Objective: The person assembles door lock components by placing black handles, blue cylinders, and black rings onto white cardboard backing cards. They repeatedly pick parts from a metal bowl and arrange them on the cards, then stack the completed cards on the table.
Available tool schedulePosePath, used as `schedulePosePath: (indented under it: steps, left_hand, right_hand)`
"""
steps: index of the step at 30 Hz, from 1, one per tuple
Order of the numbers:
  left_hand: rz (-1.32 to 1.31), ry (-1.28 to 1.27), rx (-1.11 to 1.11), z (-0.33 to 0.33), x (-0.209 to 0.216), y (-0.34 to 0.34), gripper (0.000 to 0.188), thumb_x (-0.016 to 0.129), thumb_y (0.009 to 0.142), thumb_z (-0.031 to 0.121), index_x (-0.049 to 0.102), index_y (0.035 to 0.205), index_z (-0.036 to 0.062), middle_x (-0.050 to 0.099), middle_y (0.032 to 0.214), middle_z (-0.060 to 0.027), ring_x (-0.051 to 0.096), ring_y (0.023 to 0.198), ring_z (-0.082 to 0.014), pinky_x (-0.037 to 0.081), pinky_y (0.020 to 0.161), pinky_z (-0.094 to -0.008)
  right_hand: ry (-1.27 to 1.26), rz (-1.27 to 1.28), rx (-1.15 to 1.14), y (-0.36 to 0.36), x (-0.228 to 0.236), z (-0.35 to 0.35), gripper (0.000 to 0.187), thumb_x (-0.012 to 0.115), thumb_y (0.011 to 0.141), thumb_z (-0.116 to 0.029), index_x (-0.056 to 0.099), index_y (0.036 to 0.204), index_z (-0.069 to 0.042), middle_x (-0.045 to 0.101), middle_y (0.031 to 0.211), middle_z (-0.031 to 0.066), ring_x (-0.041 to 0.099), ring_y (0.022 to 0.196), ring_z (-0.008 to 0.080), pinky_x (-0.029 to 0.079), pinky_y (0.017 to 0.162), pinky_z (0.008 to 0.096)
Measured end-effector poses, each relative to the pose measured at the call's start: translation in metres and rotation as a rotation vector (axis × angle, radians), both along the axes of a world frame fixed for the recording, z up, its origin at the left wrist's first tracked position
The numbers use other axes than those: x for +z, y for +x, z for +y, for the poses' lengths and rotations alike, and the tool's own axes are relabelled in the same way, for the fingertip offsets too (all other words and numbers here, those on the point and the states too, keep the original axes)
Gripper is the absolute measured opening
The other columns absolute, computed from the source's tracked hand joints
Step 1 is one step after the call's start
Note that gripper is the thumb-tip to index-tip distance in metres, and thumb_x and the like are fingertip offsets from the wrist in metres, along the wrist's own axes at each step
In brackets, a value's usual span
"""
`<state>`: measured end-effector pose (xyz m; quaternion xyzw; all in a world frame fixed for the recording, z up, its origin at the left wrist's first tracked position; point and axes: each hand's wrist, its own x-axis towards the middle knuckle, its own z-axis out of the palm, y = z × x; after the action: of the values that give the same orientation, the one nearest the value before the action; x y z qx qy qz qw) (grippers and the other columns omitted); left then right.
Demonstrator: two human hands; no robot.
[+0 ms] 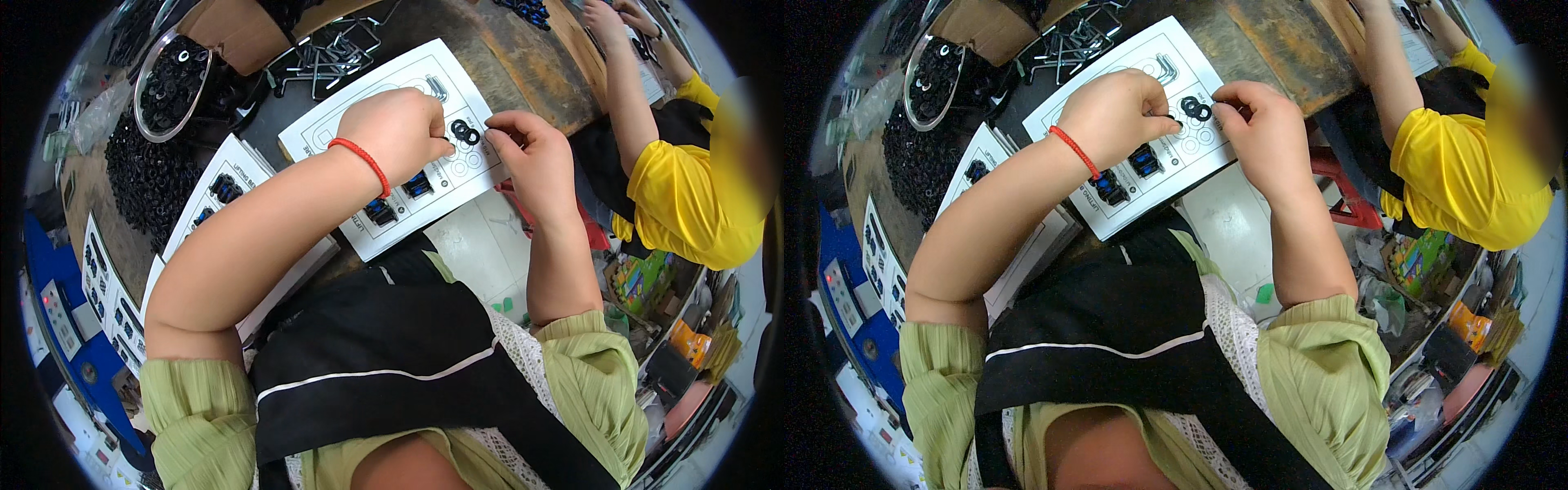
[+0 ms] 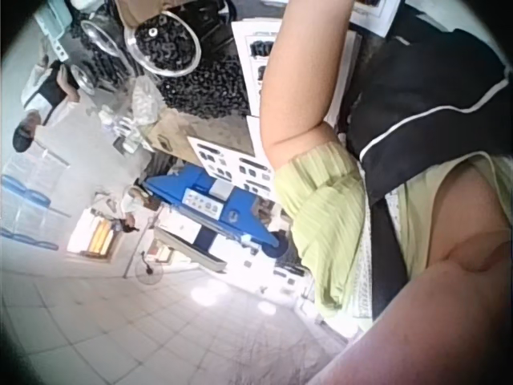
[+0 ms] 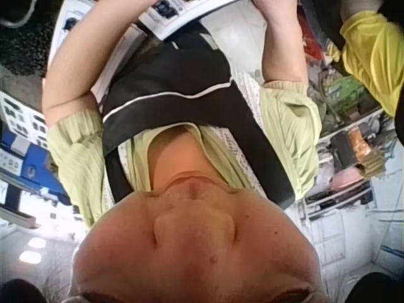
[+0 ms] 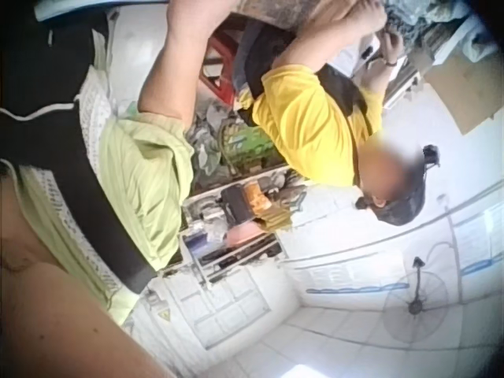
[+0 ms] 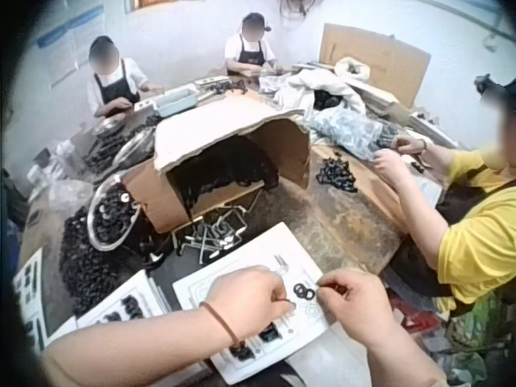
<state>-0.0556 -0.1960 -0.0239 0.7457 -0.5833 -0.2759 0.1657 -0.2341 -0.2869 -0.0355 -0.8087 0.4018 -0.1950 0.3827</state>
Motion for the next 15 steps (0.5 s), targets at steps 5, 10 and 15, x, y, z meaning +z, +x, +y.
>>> schedulePosePath:
  steps: [5, 10, 15]
  left_hand:
    - [0.017, -0.052, 0.047, 0.002, 0.002, 0.006, 0.023, 0.075, 0.079, 0.029, 0.073, 0.086, 0.0069, 0.066, 0.084, -0.0085, 0.064, 0.075, -0.0229, 0.051, 0.068, -0.0333]
    - [-0.106, -0.332, 0.108, 0.041, 0.016, 0.050, 0.019, 0.070, 0.084, 0.022, 0.073, 0.091, 0.0047, 0.065, 0.086, -0.0080, 0.061, 0.075, -0.0200, 0.050, 0.070, -0.0316]
    - [-0.250, -0.299, 0.510, 0.105, 0.035, 0.148, 0.023, 0.068, 0.086, 0.019, 0.071, 0.098, 0.0007, 0.072, 0.087, -0.0115, 0.067, 0.076, -0.0172, 0.051, 0.070, -0.0287]
  right_hand:
    - [0.084, -0.022, -0.023, 0.000, 0.005, 0.001, 0.017, 0.067, 0.081, -0.007, 0.068, 0.097, 0.000, 0.067, 0.083, 0.0120, 0.065, 0.073, 0.0188, 0.051, 0.068, 0.0293]
    - [0.023, -0.010, -0.030, -0.006, -0.001, 0.004, 0.014, 0.067, 0.083, -0.006, 0.067, 0.096, 0.000, 0.068, 0.083, 0.0085, 0.065, 0.075, 0.0155, 0.051, 0.069, 0.0278]
    - [0.204, -0.183, -0.107, -0.017, -0.014, 0.004, 0.013, 0.062, 0.085, 0.003, 0.064, 0.098, 0.003, 0.066, 0.083, 0.0053, 0.063, 0.074, 0.0096, 0.050, 0.061, 0.0234]
